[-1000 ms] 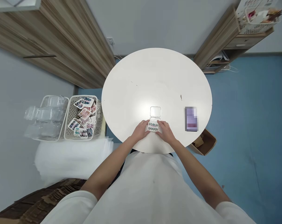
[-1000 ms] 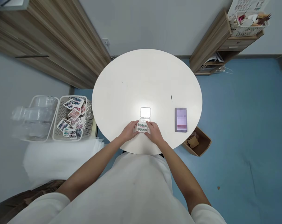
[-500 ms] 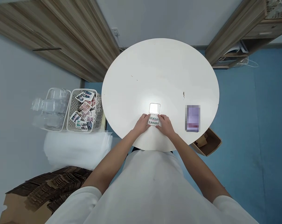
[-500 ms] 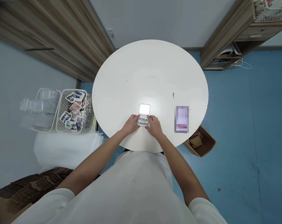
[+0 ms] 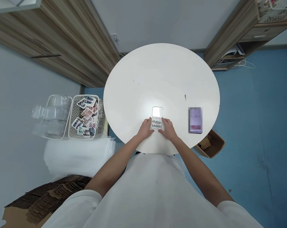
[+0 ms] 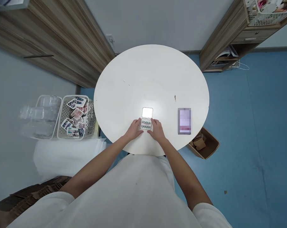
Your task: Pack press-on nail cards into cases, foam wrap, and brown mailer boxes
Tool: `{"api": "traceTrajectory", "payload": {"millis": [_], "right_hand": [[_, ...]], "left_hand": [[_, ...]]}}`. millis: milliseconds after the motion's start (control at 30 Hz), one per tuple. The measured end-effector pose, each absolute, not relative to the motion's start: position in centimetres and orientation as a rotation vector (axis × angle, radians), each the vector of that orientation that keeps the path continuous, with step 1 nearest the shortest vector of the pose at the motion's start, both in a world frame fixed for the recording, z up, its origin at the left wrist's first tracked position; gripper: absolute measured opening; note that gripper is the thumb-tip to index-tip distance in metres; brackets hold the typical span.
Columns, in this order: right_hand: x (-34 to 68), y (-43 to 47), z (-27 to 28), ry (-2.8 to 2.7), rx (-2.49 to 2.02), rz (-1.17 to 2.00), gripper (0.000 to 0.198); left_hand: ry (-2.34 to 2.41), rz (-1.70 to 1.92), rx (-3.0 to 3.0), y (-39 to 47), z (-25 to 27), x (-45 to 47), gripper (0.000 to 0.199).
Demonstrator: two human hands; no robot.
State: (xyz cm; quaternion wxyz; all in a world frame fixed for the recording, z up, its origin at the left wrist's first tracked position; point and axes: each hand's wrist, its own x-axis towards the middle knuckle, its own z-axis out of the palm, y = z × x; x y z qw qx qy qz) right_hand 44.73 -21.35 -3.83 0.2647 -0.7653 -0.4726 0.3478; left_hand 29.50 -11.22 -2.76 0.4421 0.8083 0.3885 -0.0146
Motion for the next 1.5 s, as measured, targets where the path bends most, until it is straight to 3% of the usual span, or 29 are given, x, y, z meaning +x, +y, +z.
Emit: {"api": "traceTrajectory", "payload": {"millis": [100, 233, 400, 667, 1000, 1500], "right_hand": [[43.9, -21.3, -3.5, -1.005, -2.018, 1.064, 0.073], [42.8, -20.9, -2.5, -0.773, -1.998, 1.161, 0.059], [41.4, -22.0, 0.0, -0.703, -1.865, 1.113, 0.056], [39.0, -25.6, 2.6, -0.697, -1.647, 1.028, 0.052], [38.9, -27.6, 4.9, -0.64, -1.508, 0.941, 0.049], [42.7, -24.7, 6.5, -0.416, -1.364, 1.318, 0.042]], "left_hand": [[1.041, 0.002, 1.811, -11.7, -2.7, 29.5, 0.064], [1.088, 0.088, 1.599, -12.2, -2.2, 29.3, 0.04], [1.128, 0.276, 1.363, -12.7, -0.3, 27.7, 0.044], [0.984, 0.375, 1.186, -14.2, 2.8, 25.7, 0.033], [0.806, 0.254, 0.96, -15.4, 5.2, 24.6, 0.042], [0.774, 0.243, 0.892, -15.6, 5.8, 24.9, 0.045]]}}
